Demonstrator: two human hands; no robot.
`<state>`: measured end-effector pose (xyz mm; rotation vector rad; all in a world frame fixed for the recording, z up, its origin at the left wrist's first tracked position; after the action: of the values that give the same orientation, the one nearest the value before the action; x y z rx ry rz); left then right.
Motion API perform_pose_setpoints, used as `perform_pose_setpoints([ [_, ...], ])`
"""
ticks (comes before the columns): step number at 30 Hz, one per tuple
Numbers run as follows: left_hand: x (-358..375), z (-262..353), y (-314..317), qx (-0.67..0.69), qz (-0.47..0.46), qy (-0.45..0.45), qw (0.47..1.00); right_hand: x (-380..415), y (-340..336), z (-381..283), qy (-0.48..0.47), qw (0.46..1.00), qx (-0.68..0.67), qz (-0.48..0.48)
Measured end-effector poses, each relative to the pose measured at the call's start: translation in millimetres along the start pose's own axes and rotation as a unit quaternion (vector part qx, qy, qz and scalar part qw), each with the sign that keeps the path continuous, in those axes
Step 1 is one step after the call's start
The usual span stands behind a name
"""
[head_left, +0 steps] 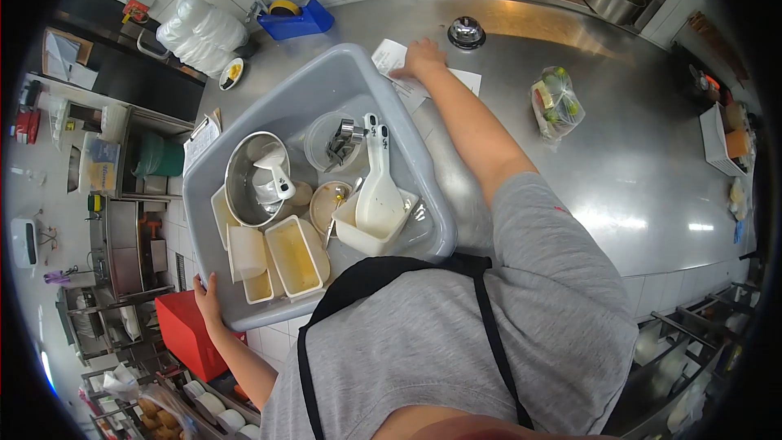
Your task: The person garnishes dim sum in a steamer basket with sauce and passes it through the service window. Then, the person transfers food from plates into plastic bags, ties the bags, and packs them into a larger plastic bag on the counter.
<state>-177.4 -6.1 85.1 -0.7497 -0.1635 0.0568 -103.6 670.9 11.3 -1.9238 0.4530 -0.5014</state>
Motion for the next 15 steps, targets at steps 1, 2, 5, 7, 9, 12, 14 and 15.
perform_pose_setpoints([
  [1, 0, -1, -1, -0.002, 0.0, 0.0, 1.0, -2, 5, -4, 0.001, 1.0, -0.001, -0.002],
  [2, 0, -1, -1, 0.001, -0.006, 0.001, 1.0, -6, 12, -7, 0.0, 1.0, -0.003, -0.007],
  [5, 0, 1, 2, 0.001, -0.016, -0.002, 1.0, -17, 27, -8, -0.008, 0.999, -0.028, -0.029],
  [7, -1, -2, 0, -0.003, -0.018, -0.005, 1.0, -33, 35, -3, -0.019, 0.997, -0.055, -0.046],
  [9, -6, -7, -1, -0.005, -0.017, 0.0, 1.0, -49, 47, 7, -0.025, 0.983, -0.15, -0.102],
  [12, -3, -3, 0, -0.004, -0.016, 0.003, 1.0, -28, 35, 14, -0.106, 0.971, -0.132, -0.17],
  [14, -2, 0, 0, -0.024, -0.007, 0.001, 1.0, -5, 39, 18, -0.079, 0.97, -0.03, -0.227],
  [15, -2, 1, 0, -0.043, 0.005, 0.001, 0.999, 8, 41, 10, -0.075, 0.971, -0.031, -0.227],
])
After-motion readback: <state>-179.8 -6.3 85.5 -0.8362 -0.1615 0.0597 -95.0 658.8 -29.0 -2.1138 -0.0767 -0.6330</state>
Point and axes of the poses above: each hand's wrist, its own x-axis away from the middle knuckle, its own y-axis out of the palm, z = x × y, the point moved 7 cm from there along -x, towards the middle knuckle, and after that the axes turned 12 degrees about -y, right-handed, at the moved point
